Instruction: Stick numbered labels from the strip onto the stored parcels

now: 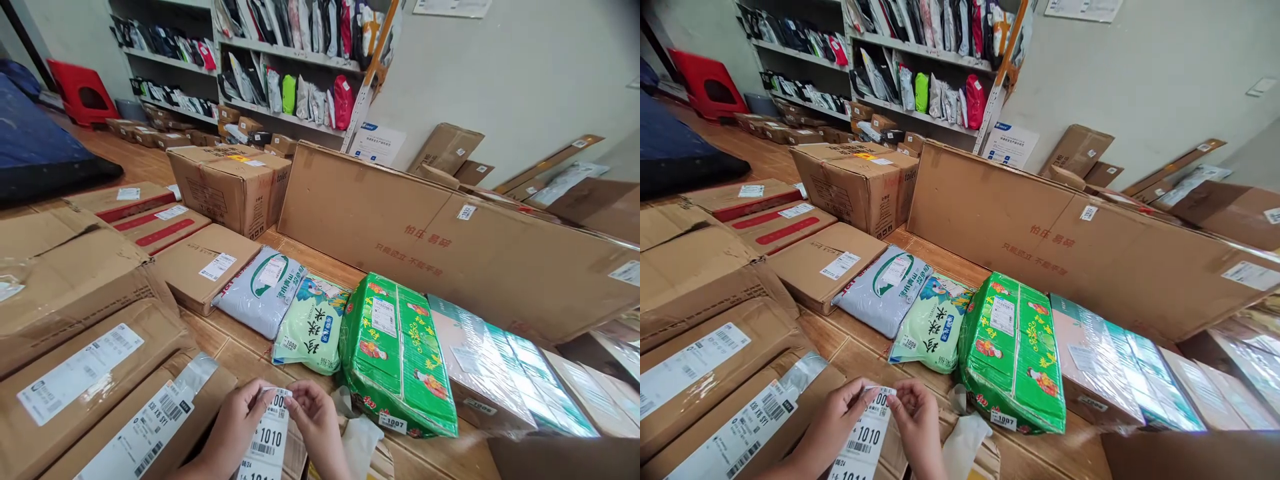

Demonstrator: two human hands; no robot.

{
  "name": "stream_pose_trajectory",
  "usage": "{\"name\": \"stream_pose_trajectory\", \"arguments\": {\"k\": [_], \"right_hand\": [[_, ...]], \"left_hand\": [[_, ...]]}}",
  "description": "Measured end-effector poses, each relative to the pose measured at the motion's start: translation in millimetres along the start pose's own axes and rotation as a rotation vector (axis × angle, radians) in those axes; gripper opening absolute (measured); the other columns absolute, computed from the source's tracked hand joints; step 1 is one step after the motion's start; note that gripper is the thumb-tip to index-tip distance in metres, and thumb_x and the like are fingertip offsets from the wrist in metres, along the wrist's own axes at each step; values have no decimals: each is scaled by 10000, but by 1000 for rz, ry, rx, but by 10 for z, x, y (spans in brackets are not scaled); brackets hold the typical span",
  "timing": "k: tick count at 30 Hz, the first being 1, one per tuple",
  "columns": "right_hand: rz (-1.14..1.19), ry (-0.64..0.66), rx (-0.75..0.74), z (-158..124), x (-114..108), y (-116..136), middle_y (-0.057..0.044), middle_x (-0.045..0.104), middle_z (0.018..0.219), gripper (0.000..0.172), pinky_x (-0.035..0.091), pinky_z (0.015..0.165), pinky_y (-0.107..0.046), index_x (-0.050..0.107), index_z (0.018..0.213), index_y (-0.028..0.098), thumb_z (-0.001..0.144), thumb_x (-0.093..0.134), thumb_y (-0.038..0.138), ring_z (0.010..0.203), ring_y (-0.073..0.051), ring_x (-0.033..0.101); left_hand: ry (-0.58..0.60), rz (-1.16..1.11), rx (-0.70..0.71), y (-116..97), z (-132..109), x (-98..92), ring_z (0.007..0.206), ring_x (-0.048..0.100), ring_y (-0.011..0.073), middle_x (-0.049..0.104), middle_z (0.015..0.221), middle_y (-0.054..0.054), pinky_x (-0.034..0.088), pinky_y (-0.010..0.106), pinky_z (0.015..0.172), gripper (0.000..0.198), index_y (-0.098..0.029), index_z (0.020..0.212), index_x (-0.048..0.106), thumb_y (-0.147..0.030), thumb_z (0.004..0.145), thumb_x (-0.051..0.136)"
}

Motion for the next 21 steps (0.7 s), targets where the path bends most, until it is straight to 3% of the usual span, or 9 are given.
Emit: {"name": "stream_pose_trajectory", "arguments": {"k": [6, 8, 12, 16, 21], "right_hand": [[-65, 32, 1, 65, 173, 148, -6, 588, 586, 418, 388, 531, -218, 606, 624, 151, 524, 818, 497, 539, -96, 486], [-56, 9, -4, 96, 231, 176, -3, 586, 576, 409, 391, 526, -218, 592, 609, 155, 533, 809, 493, 532, -97, 488], [-40, -101, -48, 206, 231, 237, -4, 592, 561, 407, 379, 492, -214, 596, 622, 161, 546, 781, 516, 512, -102, 486], [-82, -88, -63, 384, 252, 289, -7, 598, 546, 348, 371, 457, -220, 605, 615, 168, 560, 772, 469, 484, -110, 486], [-122, -199, -112, 670, 107, 433, -4, 592, 539, 330, 353, 427, -211, 618, 622, 164, 554, 749, 459, 464, -101, 473]], "left_hand": [[-79, 307, 219, -248, 18, -216, 484, 487, 128, 537, 504, -24, 350, 219, 505, 391, -214, 562, 438, -489, 836, 393], [-112, 308, 145, -216, 48, -284, 484, 486, 130, 524, 496, -25, 348, 218, 496, 393, -216, 553, 428, -503, 820, 401], [-32, 136, -56, -62, 108, -261, 632, 568, 157, 624, 646, -14, 400, 206, 552, 337, -206, 692, 560, -533, 733, 487], [-61, 178, -196, 122, 160, -354, 536, 480, 150, 495, 505, -31, 337, 224, 504, 481, -203, 570, 482, -659, 721, 439], [200, 84, -159, 213, 168, -300, 584, 475, 147, 532, 597, -31, 337, 223, 533, 350, -183, 677, 536, -532, 693, 551]]}}
Point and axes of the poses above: each hand's wrist, its own z-axis towards the middle knuckle, its own x-axis out of the palm, y = z × x, the point moved 8 cm from there along z, towards the middle knuckle
